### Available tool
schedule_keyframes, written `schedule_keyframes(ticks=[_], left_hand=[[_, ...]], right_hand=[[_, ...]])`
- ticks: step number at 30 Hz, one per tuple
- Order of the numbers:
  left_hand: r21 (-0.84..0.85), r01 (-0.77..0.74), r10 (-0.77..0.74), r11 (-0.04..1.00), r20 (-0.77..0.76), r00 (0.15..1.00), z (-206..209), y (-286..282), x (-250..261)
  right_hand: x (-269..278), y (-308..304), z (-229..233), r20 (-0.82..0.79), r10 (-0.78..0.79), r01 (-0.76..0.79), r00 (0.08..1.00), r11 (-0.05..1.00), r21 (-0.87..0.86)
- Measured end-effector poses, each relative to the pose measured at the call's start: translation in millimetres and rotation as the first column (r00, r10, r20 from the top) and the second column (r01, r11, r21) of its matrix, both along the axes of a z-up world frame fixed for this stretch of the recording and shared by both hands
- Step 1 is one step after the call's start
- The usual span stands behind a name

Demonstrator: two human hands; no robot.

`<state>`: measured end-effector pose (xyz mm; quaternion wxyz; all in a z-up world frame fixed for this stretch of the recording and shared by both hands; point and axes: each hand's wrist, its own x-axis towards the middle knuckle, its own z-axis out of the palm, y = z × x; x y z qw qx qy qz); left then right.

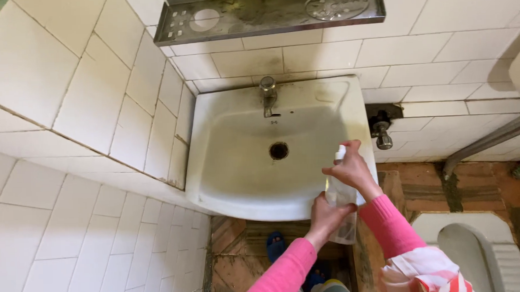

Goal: Cleaning a bathroom sink using a cloth and liquid cleaner.

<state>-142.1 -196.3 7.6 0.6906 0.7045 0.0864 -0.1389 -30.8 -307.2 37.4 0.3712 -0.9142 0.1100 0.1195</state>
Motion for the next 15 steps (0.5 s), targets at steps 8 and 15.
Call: schedule_keyframes(ticks=[8,15], left_hand=[[-0.184,-0.100,0.060,0.978,-0.212,0.975,3.7,45.6,12.8],[-0.360,-0.201,0.103,0.911,-0.274,0.956,-23.7,96.9,23.7]], right_hand=[[20.4,65.1,-8.7,0.007,0.101,-0.101,0.995,0.995,0.009],[46.2,125.7,-37.4,0.007,0.180,-0.180,0.984,0.983,0.043]])
